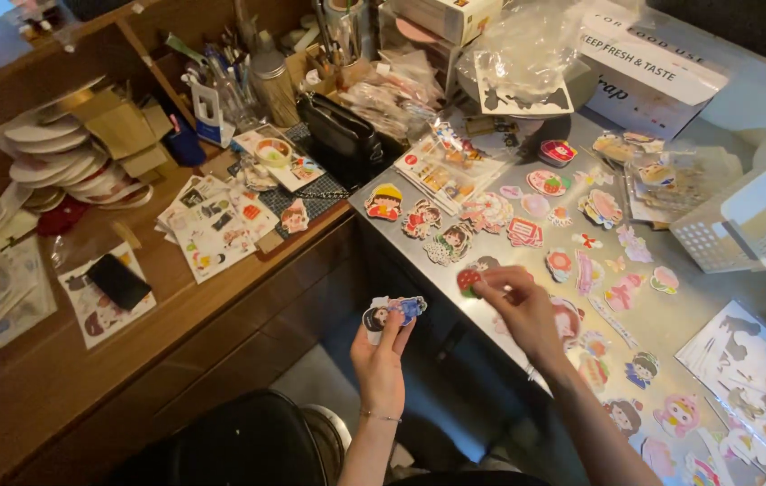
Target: Sorting and arranging various decorative stickers and cutouts on a work surface
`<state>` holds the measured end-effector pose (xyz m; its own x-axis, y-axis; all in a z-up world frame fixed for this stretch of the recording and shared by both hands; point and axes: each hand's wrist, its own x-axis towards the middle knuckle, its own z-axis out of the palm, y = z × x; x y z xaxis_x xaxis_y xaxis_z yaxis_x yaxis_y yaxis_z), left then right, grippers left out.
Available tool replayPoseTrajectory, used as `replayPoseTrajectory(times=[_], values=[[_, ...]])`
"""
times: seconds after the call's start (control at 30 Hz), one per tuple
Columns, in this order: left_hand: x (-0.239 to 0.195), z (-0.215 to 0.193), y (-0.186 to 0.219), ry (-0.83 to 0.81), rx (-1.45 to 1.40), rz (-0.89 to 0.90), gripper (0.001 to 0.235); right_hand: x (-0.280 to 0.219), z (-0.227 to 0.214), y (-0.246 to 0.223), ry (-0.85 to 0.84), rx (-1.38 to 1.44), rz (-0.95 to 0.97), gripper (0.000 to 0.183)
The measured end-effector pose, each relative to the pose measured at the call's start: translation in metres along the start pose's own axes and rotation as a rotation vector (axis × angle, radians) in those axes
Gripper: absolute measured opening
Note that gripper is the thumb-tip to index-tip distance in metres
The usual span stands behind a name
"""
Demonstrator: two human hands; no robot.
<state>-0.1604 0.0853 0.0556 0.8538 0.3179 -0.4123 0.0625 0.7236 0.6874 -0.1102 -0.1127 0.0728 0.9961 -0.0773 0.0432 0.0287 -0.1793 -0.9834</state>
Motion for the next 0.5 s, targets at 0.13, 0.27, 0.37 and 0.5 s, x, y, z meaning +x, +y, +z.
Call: replayPoseTrajectory(times=[0.13, 0.27, 0.37, 0.5], values=[[0.012, 0.019, 0.017, 0.075, 0.044, -0.076, 0.039, 0.089, -0.068, 0.006, 0.157, -0.300, -0.088, 0.015], [0.040, 0.019, 0.000, 0.204, 0.113, -0.126, 0.044, 0.197, -0.149, 0.102, 0.261, -0.664, 0.023, 0.026], [0.055, 0.041, -0.001, 0.295, 0.143, -0.145, 0.043, 0.266, -0.181, 0.170, 0.214, -0.829, -0.006, 0.025], [0.086, 0.065, -0.019, 0.340, 0.172, -0.170, 0.041, 0.329, -0.193, 0.229, 0.110, -0.955, 0.054, 0.024]])
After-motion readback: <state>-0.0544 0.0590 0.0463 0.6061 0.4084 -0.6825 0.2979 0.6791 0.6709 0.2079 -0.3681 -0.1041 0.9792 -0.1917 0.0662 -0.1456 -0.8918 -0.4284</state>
